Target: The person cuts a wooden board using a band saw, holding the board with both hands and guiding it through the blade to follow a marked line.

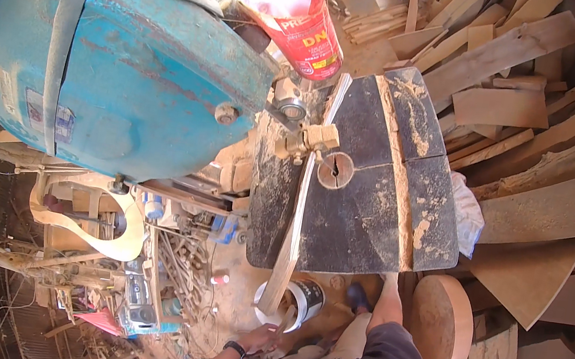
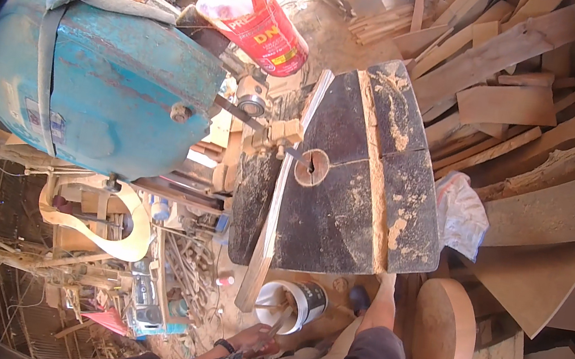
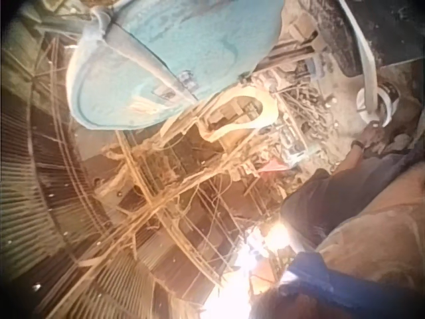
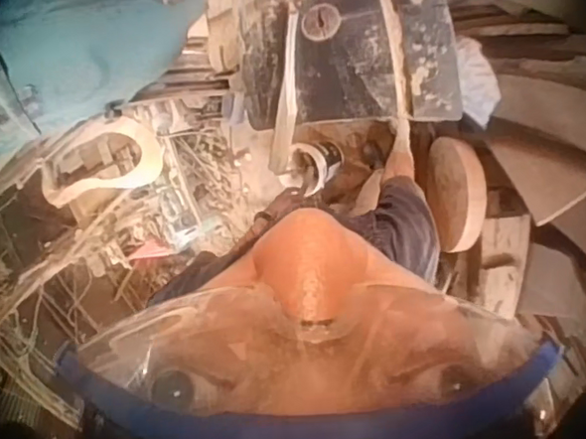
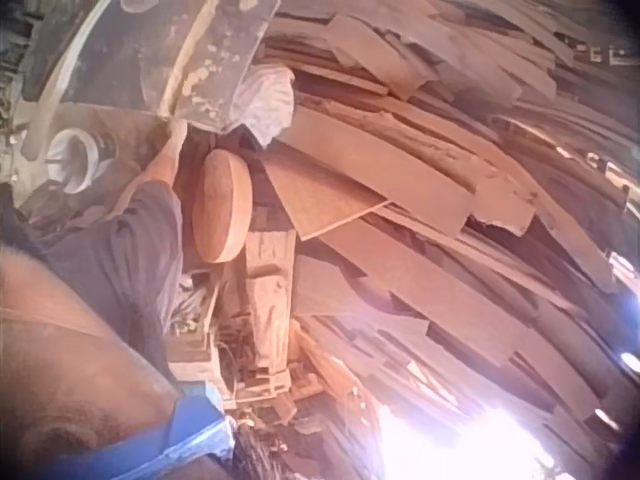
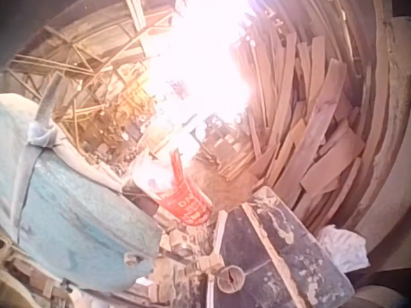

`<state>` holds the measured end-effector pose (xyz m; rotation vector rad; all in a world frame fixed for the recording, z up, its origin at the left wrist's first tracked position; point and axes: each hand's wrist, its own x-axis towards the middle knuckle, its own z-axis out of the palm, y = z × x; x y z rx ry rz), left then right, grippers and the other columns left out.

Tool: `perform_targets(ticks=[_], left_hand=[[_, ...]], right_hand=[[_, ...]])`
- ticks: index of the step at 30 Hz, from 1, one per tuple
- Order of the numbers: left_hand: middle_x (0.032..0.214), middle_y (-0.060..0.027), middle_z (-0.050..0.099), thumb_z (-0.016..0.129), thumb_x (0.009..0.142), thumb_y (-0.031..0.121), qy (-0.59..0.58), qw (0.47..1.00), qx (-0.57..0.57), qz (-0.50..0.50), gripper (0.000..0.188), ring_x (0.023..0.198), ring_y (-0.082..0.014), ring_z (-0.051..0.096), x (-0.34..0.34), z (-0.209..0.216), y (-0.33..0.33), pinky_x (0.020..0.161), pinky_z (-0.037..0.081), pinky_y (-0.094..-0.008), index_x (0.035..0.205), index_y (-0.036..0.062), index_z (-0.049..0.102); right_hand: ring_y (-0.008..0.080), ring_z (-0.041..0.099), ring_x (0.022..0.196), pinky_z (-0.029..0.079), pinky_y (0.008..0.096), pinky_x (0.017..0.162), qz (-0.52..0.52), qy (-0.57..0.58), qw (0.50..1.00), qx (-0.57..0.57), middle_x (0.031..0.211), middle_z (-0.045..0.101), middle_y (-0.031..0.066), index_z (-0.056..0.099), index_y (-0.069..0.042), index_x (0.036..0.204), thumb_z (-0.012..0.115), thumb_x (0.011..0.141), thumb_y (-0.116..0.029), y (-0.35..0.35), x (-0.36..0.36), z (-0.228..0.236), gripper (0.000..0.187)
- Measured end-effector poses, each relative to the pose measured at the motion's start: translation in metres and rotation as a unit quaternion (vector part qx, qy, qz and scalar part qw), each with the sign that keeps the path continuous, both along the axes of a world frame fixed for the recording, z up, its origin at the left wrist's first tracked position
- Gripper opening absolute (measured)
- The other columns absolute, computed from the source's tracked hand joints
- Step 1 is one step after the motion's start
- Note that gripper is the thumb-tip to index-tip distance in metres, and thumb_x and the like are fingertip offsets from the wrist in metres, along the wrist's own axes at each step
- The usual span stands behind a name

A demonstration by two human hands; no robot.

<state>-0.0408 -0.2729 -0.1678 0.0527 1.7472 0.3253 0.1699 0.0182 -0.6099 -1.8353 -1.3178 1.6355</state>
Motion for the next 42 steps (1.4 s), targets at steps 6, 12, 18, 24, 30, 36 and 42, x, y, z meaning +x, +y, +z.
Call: perform_targets(ticks=[6, 12, 18, 24, 30, 36, 42], left_hand=[[0.094, -0.0085, 0.068, 0.066, 0.101, 0.018, -0.06, 0.995, 0.007, 0.076, 0.047, 0.075, -0.0147, 0.065, -0.017, -0.043, -0.049, 0.064, 0.055, -0.0292, 0.139, -0.0022, 0.047], [0.091, -0.0102, 0.07, 0.062, 0.1, 0.022, 0.11, 0.96, 0.139, -0.217, 0.028, 0.076, -0.0178, 0.067, -0.022, -0.089, -0.129, 0.068, 0.056, -0.0328, 0.115, -0.0014, 0.064], [0.091, -0.0177, 0.074, 0.058, 0.093, 0.022, 0.241, 0.875, 0.164, -0.386, 0.026, 0.079, -0.0298, 0.072, -0.053, -0.083, -0.147, 0.068, 0.057, -0.0439, 0.101, 0.0029, 0.073], [0.07, -0.0051, 0.062, 0.051, 0.102, 0.03, 0.23, 0.97, 0.062, 0.041, 0.033, 0.061, -0.0184, 0.059, -0.032, -0.035, -0.077, 0.053, 0.047, -0.0373, 0.098, 0.0047, 0.072], [0.075, -0.0012, 0.059, 0.047, 0.109, 0.023, 0.299, 0.862, 0.32, 0.255, 0.025, 0.057, -0.0104, 0.055, -0.021, -0.011, -0.056, 0.049, 0.045, -0.0291, 0.107, 0.0036, 0.063], [0.087, -0.004, 0.067, 0.058, 0.104, 0.015, 0.273, 0.785, 0.362, 0.422, 0.017, 0.061, -0.0085, 0.057, -0.03, 0.06, -0.018, 0.052, 0.047, -0.0246, 0.114, 0.0018, 0.061], [0.098, -0.0133, 0.071, 0.073, 0.094, 0.022, 0.481, 0.702, 0.345, 0.396, 0.035, 0.086, -0.0222, 0.069, -0.047, 0.108, -0.082, 0.078, 0.055, -0.0384, 0.121, 0.0026, 0.062]], right_hand=[[0.0358, 0.06, 0.131, 0.05, 0.0432, 0.106, -0.02, -0.087, 0.995, -0.04, 0.145, 0.061, 0.017, 0.06, -0.008, 0.141, 0.061, 0.096, -0.034, -0.007, 0.006, 0.017, 0.052], [0.0458, 0.07, 0.107, 0.054, 0.0526, 0.095, -0.089, -0.208, 0.969, -0.102, 0.112, 0.07, 0.0328, 0.07, 0.006, 0.116, 0.06, 0.094, -0.033, -0.005, 0.014, 0.112, 0.046], [0.0445, 0.074, 0.095, 0.058, 0.0509, 0.085, 0.189, -0.216, 0.958, 0.008, 0.093, 0.073, 0.0332, 0.074, 0.01, 0.091, 0.058, 0.087, -0.03, -0.042, 0.065, 0.125, 0.043], [0.0287, 0.069, 0.05, 0.055, 0.0401, 0.046, 0.336, -0.187, 0.913, -0.135, 0.062, 0.069, 0.0143, 0.072, -0.005, 0.068, 0.06, 0.086, -0.027, -0.011, 0.105, 0.174, 0.03], [0.0294, 0.073, 0.068, 0.057, 0.0399, 0.059, 0.526, -0.127, 0.841, 0.008, 0.071, 0.071, 0.016, 0.074, -0.004, 0.075, 0.069, 0.08, -0.019, -0.006, 0.064, 0.156, 0.017], [0.0284, 0.072, 0.074, 0.056, 0.0408, 0.061, 0.683, -0.049, 0.465, 0.561, 0.079, 0.073, 0.0117, 0.073, -0.011, 0.08, 0.067, 0.087, -0.02, -0.01, 0.001, 0.175, 0.012], [0.0298, 0.07, 0.075, 0.054, 0.0405, 0.069, 0.612, 0.033, 0.778, 0.14, 0.083, 0.072, 0.0167, 0.072, -0.002, 0.098, 0.059, 0.1, -0.026, -0.104, -0.14, 0.361, 0.027]])
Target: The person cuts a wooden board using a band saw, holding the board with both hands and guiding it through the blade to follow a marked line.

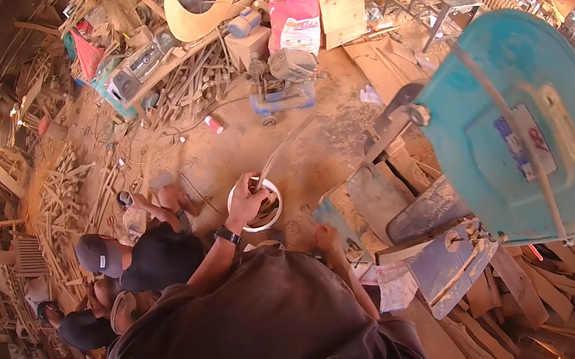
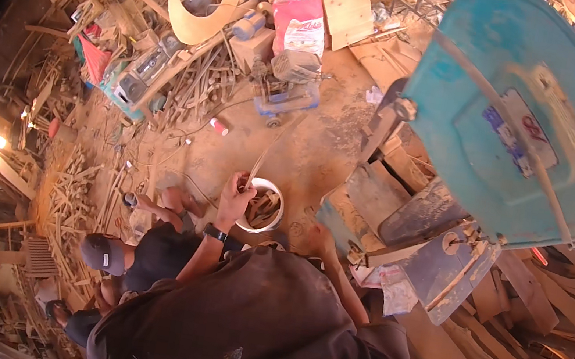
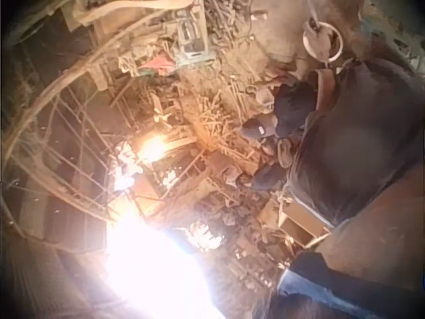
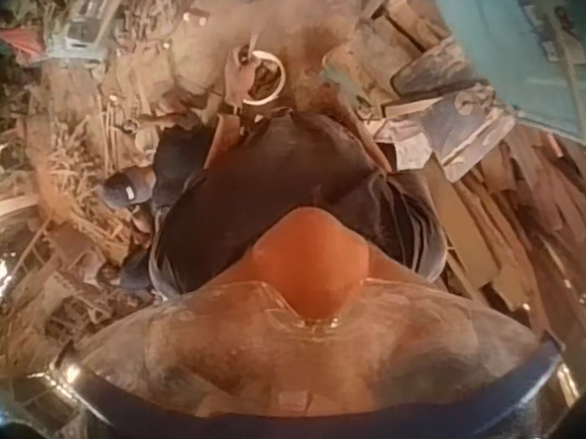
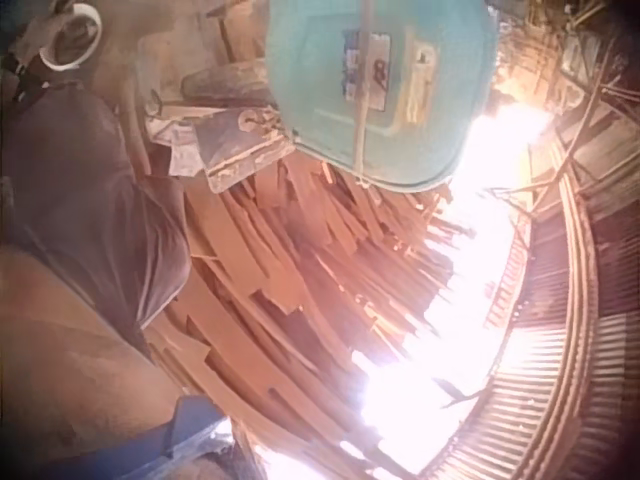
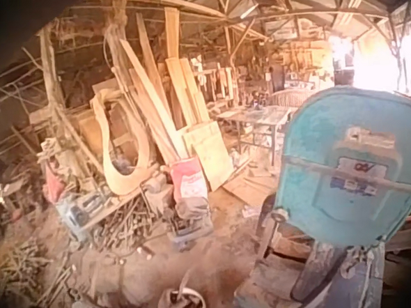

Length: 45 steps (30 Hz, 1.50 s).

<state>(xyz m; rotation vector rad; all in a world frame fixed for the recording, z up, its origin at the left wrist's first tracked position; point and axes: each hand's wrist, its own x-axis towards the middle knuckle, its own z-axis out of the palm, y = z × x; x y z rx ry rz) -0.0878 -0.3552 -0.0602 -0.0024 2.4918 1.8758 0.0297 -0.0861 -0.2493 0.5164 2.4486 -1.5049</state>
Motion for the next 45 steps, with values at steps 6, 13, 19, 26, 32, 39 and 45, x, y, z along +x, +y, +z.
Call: perform_targets(ticks=[6, 13, 19, 26, 32, 39, 45], left_hand=[[0.094, -0.0227, 0.072, 0.071, 0.096, 0.029, 0.035, 0.973, -0.185, -0.134, 0.038, 0.086, -0.0349, 0.072, -0.027, 0.038, -0.062, 0.077, 0.055, -0.043, 0.12, -0.0009, 0.068], [0.08, -0.0109, 0.068, 0.073, 0.094, 0.029, -0.045, 0.938, -0.161, -0.305, 0.036, 0.072, -0.0179, 0.062, -0.043, 0.107, -0.074, 0.069, 0.051, -0.0365, 0.12, 0.0032, 0.073], [0.07, -0.0017, 0.063, 0.071, 0.099, 0.023, -0.01, 0.982, -0.079, -0.174, 0.026, 0.065, -0.0066, 0.058, -0.086, 0.085, -0.075, 0.062, 0.048, -0.0255, 0.11, -0.0002, 0.075], [0.099, -0.0047, 0.069, 0.067, 0.102, 0.032, -0.055, 0.963, 0.251, 0.082, 0.042, 0.082, -0.015, 0.067, -0.156, 0.089, -0.04, 0.073, 0.058, -0.0329, 0.134, 0.0041, 0.063], [0.101, -0.0099, 0.071, 0.064, 0.103, 0.039, -0.099, 0.923, 0.346, 0.135, 0.039, 0.082, -0.0191, 0.069, -0.239, 0.084, 0.0, 0.071, 0.059, -0.0347, 0.117, 0.0031, 0.066], [0.091, -0.0064, 0.071, 0.061, 0.105, 0.043, -0.102, 0.904, 0.415, 0.015, 0.04, 0.082, -0.0171, 0.069, -0.337, 0.099, 0.066, 0.074, 0.058, -0.0327, 0.11, 0.003, 0.067], [0.11, -0.0079, 0.068, 0.053, 0.11, 0.041, -0.095, 0.817, 0.538, -0.186, 0.042, 0.097, -0.0217, 0.068, -0.468, 0.068, 0.078, 0.089, 0.056, -0.0367, 0.127, 0.0033, 0.061]], right_hand=[[0.0328, 0.067, 0.109, 0.051, 0.0452, 0.095, -0.072, 0.297, 0.951, 0.053, 0.111, 0.071, 0.0157, 0.065, -0.004, 0.127, 0.069, 0.095, -0.027, -0.058, -0.107, 0.224, 0.04], [0.0396, 0.058, 0.119, 0.043, 0.048, 0.103, 0.205, 0.281, 0.914, 0.21, 0.118, 0.067, 0.0164, 0.067, -0.007, 0.119, 0.079, 0.083, -0.049, -0.042, -0.138, 0.252, 0.057], [0.0426, 0.065, 0.099, 0.05, 0.0498, 0.086, 0.185, 0.165, 0.949, 0.195, 0.099, 0.069, 0.0193, 0.066, -0.004, 0.1, 0.079, 0.082, -0.054, -0.033, -0.142, 0.232, 0.054], [0.0428, 0.064, 0.106, 0.049, 0.0559, 0.085, 0.075, 0.18, 0.969, 0.15, 0.108, 0.068, 0.0218, 0.063, -0.004, 0.111, 0.072, 0.09, -0.046, -0.037, -0.193, 0.222, 0.048], [0.0421, 0.067, 0.083, 0.054, 0.0486, 0.074, 0.06, 0.17, 0.981, 0.073, 0.085, 0.069, 0.0179, 0.061, -0.004, 0.106, 0.075, 0.091, -0.038, -0.024, -0.221, 0.282, 0.039], [0.0357, 0.071, 0.079, 0.054, 0.0431, 0.07, 0.02, 0.086, 0.992, 0.086, 0.079, 0.069, 0.0169, 0.064, -0.002, 0.105, 0.076, 0.092, -0.036, 0.014, -0.267, 0.312, 0.038], [0.0298, 0.072, 0.08, 0.055, 0.0412, 0.072, -0.048, 0.166, 0.981, 0.09, 0.089, 0.07, 0.0117, 0.065, -0.004, 0.106, 0.08, 0.088, -0.022, 0.005, -0.358, 0.301, 0.029]])
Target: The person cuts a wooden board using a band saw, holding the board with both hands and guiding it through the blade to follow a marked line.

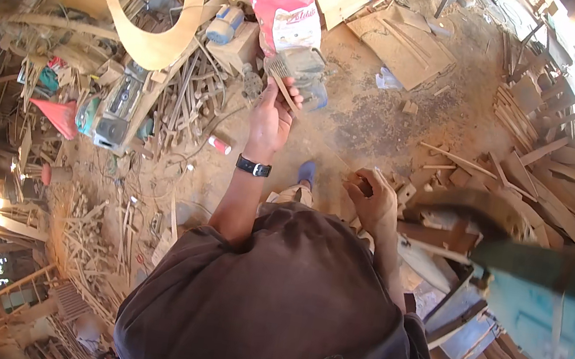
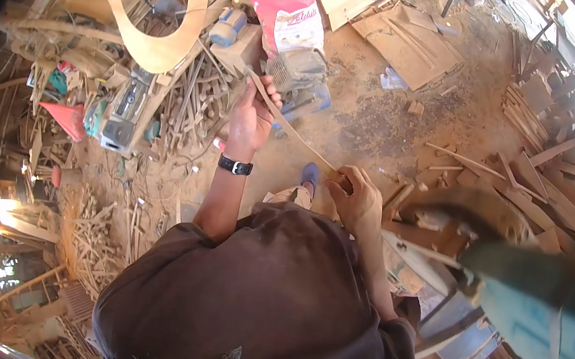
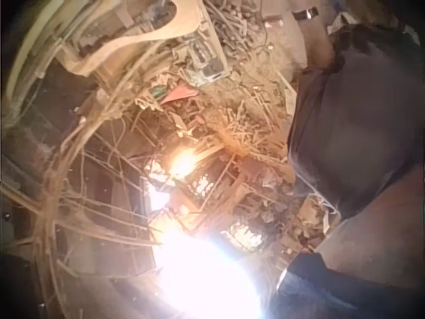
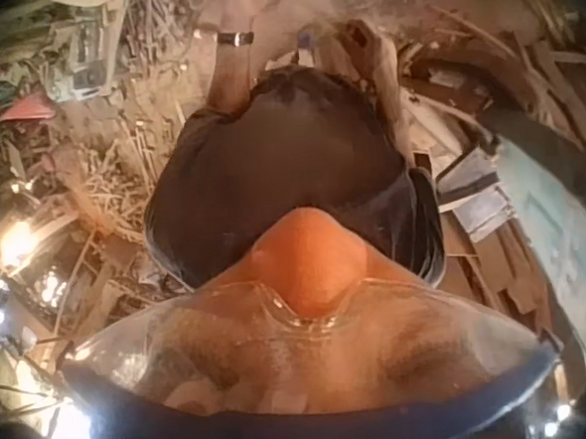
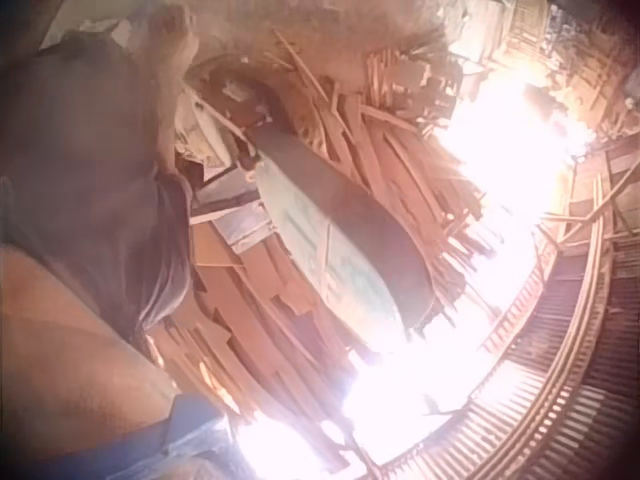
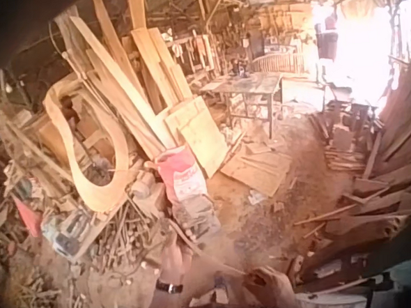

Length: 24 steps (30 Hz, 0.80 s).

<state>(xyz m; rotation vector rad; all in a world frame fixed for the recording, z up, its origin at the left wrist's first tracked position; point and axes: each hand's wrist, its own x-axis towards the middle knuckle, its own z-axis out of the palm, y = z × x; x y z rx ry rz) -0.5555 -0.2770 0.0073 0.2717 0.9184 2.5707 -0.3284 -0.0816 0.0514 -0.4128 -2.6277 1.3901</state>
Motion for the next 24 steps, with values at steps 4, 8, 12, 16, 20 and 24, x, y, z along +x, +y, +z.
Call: perform_targets(ticks=[4, 8, 12, 16, 20, 24], left_hand=[[0.132, -0.0153, 0.065, 0.049, 0.112, 0.033, -0.04, 0.991, -0.124, -0.001, 0.046, 0.118, -0.0296, 0.067, -0.05, 0.031, 0.023, 0.099, 0.056, -0.0426, 0.146, 0.0022, 0.049], [0.14, -0.0179, 0.061, 0.05, 0.111, 0.021, 0.012, 0.993, -0.114, -0.021, 0.042, 0.131, -0.0353, 0.06, -0.111, 0.023, 0.012, 0.111, 0.051, -0.0513, 0.148, 0.0002, 0.046], [0.143, -0.0205, 0.058, 0.049, 0.111, 0.019, 0.037, 0.995, -0.094, 0.023, 0.041, 0.132, -0.0365, 0.059, -0.165, 0.021, 0.019, 0.111, 0.05, -0.0506, 0.146, -0.0021, 0.045], [0.143, -0.02, 0.058, 0.055, 0.106, 0.007, 0.028, 0.988, -0.151, 0.008, 0.05, 0.129, -0.0301, 0.061, -0.187, 0.016, 0.057, 0.109, 0.051, -0.0446, 0.152, 0.0015, 0.036], [0.134, -0.0129, 0.064, 0.062, 0.099, 0.001, -0.052, 0.967, -0.238, -0.074, 0.057, 0.12, -0.0252, 0.066, -0.191, 0.001, 0.083, 0.098, 0.058, -0.0373, 0.15, 0.0012, 0.036], [0.123, -0.0121, 0.07, 0.065, 0.1, 0.006, -0.089, 0.971, -0.199, -0.095, 0.035, 0.111, -0.0233, 0.071, -0.214, -0.047, 0.119, 0.089, 0.062, -0.0345, 0.132, 0.0035, 0.052]], right_hand=[[0.0302, 0.072, 0.085, 0.055, 0.0414, 0.076, -0.072, 0.047, 0.994, 0.073, 0.099, 0.07, 0.009, 0.066, -0.006, 0.108, 0.081, 0.085, -0.02, -0.001, -0.082, -0.016, 0.03], [0.0335, 0.072, 0.089, 0.055, 0.0436, 0.079, -0.072, 0.082, 0.984, 0.141, 0.098, 0.071, 0.0103, 0.067, -0.006, 0.11, 0.082, 0.085, -0.021, 0.002, -0.143, -0.011, 0.033], [0.034, 0.074, 0.089, 0.057, 0.0421, 0.079, -0.094, -0.08, 0.992, -0.007, 0.095, 0.076, 0.0157, 0.067, -0.003, 0.114, 0.081, 0.087, -0.027, 0.01, -0.174, 0.024, 0.039], [0.0308, 0.076, 0.089, 0.058, 0.0397, 0.077, -0.16, -0.012, 0.987, -0.021, 0.096, 0.076, 0.0166, 0.068, -0.003, 0.111, 0.082, 0.088, -0.025, 0.023, -0.187, 0.013, 0.035], [0.0373, 0.074, 0.089, 0.057, 0.0427, 0.076, -0.164, -0.014, 0.986, -0.01, 0.094, 0.074, 0.019, 0.069, -0.004, 0.108, 0.084, 0.085, -0.027, 0.041, -0.223, 0.001, 0.036], [0.0294, 0.076, 0.089, 0.057, 0.0388, 0.077, -0.155, -0.036, 0.986, -0.043, 0.094, 0.076, 0.0159, 0.069, -0.005, 0.111, 0.083, 0.085, -0.027, 0.081, -0.249, 0.001, 0.037]])
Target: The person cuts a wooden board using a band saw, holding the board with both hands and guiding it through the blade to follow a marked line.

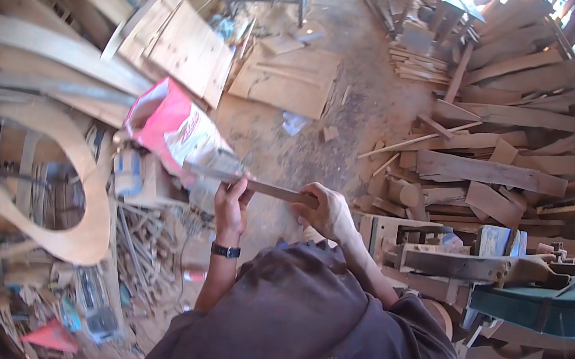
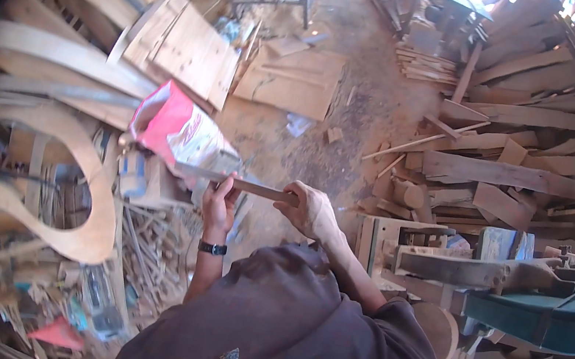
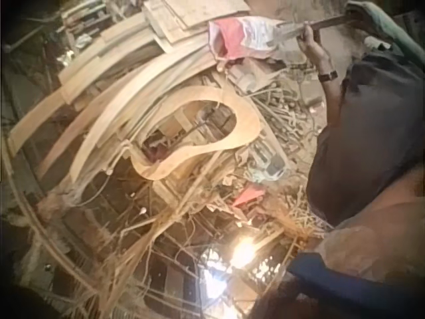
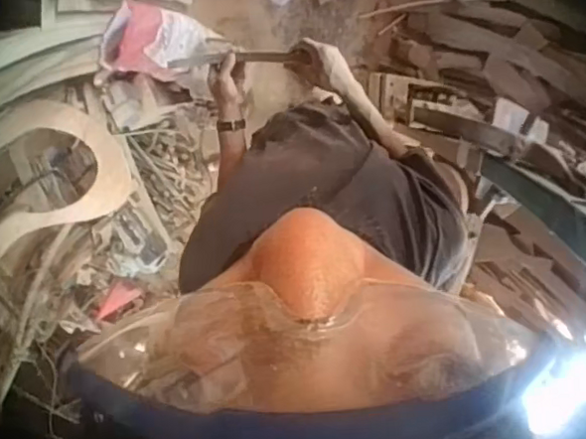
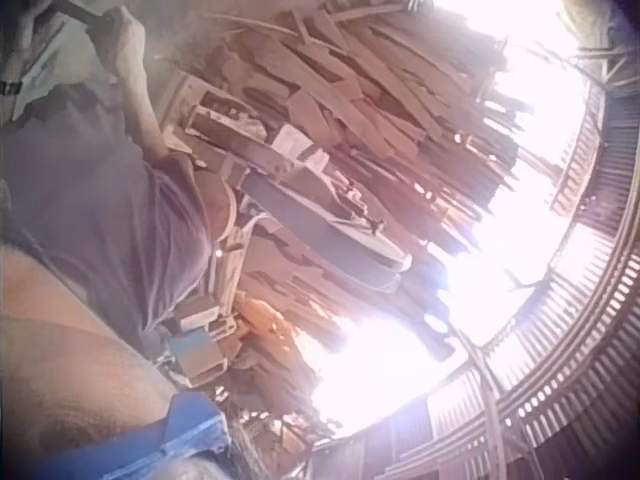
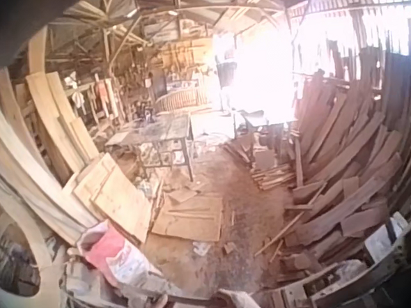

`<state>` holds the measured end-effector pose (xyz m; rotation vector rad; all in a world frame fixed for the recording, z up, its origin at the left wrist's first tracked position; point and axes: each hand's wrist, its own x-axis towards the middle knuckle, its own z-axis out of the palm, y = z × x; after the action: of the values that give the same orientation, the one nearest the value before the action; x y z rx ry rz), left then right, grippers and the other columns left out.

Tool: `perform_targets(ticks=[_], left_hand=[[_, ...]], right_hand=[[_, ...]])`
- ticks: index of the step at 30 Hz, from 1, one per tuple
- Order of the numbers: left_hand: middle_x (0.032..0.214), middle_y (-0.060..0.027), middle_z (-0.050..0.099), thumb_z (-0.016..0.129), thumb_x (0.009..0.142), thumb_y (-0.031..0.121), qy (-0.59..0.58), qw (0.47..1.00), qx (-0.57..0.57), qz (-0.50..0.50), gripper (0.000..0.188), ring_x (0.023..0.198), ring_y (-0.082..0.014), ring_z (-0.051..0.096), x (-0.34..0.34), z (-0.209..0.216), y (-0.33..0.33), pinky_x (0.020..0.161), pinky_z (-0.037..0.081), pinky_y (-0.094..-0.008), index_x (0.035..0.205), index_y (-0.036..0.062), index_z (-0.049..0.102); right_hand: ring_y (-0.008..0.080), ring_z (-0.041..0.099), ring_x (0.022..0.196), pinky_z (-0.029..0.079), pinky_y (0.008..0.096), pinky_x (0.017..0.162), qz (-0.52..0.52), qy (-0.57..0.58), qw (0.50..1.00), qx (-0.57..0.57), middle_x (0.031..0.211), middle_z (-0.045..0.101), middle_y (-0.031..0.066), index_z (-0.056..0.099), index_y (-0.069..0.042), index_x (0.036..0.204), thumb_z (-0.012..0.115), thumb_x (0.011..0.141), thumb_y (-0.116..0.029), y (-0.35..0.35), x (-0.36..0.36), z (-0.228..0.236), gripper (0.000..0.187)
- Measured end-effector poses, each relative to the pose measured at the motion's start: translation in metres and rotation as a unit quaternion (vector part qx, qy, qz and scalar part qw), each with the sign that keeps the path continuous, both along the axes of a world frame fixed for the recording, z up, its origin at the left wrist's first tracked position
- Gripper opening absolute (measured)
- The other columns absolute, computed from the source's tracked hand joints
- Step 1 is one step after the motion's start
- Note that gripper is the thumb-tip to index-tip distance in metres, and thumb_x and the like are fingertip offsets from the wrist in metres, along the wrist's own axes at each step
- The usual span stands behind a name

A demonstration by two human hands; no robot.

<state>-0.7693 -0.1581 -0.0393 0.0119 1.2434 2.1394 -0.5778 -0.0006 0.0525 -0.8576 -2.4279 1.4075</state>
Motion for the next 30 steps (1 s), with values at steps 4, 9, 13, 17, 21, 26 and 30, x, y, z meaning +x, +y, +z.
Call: perform_targets(ticks=[4, 9, 13, 17, 21, 26, 30], left_hand=[[0.117, -0.0143, 0.073, 0.066, 0.102, 0.012, -0.071, 0.997, 0.034, 0.018, 0.018, 0.104, -0.0229, 0.074, -0.04, -0.008, 0.049, 0.086, 0.064, -0.0337, 0.118, 0.0038, 0.063], [0.099, -0.0105, 0.076, 0.066, 0.104, 0.022, -0.118, 0.993, 0.011, -0.019, 0.019, 0.089, -0.0203, 0.076, -0.099, -0.037, 0.122, 0.081, 0.064, -0.0319, 0.109, 0.0038, 0.068], [0.084, -0.0061, 0.074, 0.068, 0.103, 0.032, -0.08, 0.988, -0.081, -0.103, 0.028, 0.072, -0.015, 0.072, -0.124, -0.048, 0.176, 0.06, 0.058, -0.0274, 0.101, 0.0042, 0.07], [0.079, -0.0033, 0.071, 0.073, 0.098, 0.041, 0.14, 0.95, -0.228, -0.162, 0.039, 0.067, -0.011, 0.067, -0.124, -0.028, 0.217, 0.059, 0.052, -0.026, 0.101, 0.003, 0.07], [0.094, -0.0097, 0.074, 0.079, 0.093, 0.035, 0.454, 0.876, -0.125, -0.102, 0.04, 0.089, -0.0194, 0.072, -0.113, 0.006, 0.304, 0.078, 0.056, -0.033, 0.11, 0.0001, 0.07], [0.1, -0.0202, 0.074, 0.081, 0.089, 0.031, 0.568, 0.737, -0.107, -0.35, 0.047, 0.095, -0.0318, 0.074, -0.159, 0.004, 0.43, 0.082, 0.057, -0.0407, 0.125, 0.0025, 0.067], [0.098, -0.0217, 0.073, 0.076, 0.093, 0.029, 0.549, 0.74, -0.112, -0.373, 0.04, 0.094, -0.0368, 0.074, -0.195, 0.003, 0.527, 0.081, 0.057, -0.0438, 0.122, 0.0034, 0.067]], right_hand=[[0.0203, 0.073, 0.083, 0.055, 0.0356, 0.076, -0.01, 0.072, 0.994, -0.078, 0.093, 0.075, 0.011, 0.068, -0.006, 0.114, 0.082, 0.086, -0.025, 0.052, -0.031, -0.005, 0.037], [0.0169, 0.063, 0.072, 0.053, 0.0347, 0.07, 0.085, 0.137, 0.987, -0.016, 0.088, 0.07, 0.0091, 0.069, -0.005, 0.116, 0.082, 0.087, -0.024, 0.132, -0.086, 0.005, 0.037], [0.0161, 0.06, 0.067, 0.05, 0.0335, 0.063, 0.034, 0.16, 0.986, 0.032, 0.083, 0.067, 0.009, 0.069, -0.005, 0.117, 0.083, 0.087, -0.025, 0.19, -0.129, -0.003, 0.039], [0.0142, 0.061, 0.064, 0.049, 0.0319, 0.062, -0.045, 0.132, 0.99, 0.01, 0.073, 0.067, 0.009, 0.068, -0.002, 0.111, 0.084, 0.089, -0.027, 0.232, -0.145, 0.021, 0.037], [0.021, 0.07, 0.067, 0.052, 0.0345, 0.063, -0.099, 0.15, 0.981, 0.074, 0.075, 0.07, 0.0125, 0.068, -0.003, 0.107, 0.083, 0.09, -0.025, 0.288, -0.156, 0.012, 0.032], [0.0201, 0.073, 0.074, 0.054, 0.0327, 0.068, -0.167, 0.121, 0.976, 0.065, 0.081, 0.074, 0.0134, 0.067, 0.0, 0.107, 0.081, 0.092, -0.024, 0.374, -0.185, 0.003, 0.032], [0.0144, 0.068, 0.081, 0.053, 0.0301, 0.073, -0.251, 0.202, 0.946, -0.038, 0.091, 0.074, 0.01, 0.064, -0.001, 0.118, 0.076, 0.097, -0.023, 0.449, -0.193, -0.011, 0.032]])
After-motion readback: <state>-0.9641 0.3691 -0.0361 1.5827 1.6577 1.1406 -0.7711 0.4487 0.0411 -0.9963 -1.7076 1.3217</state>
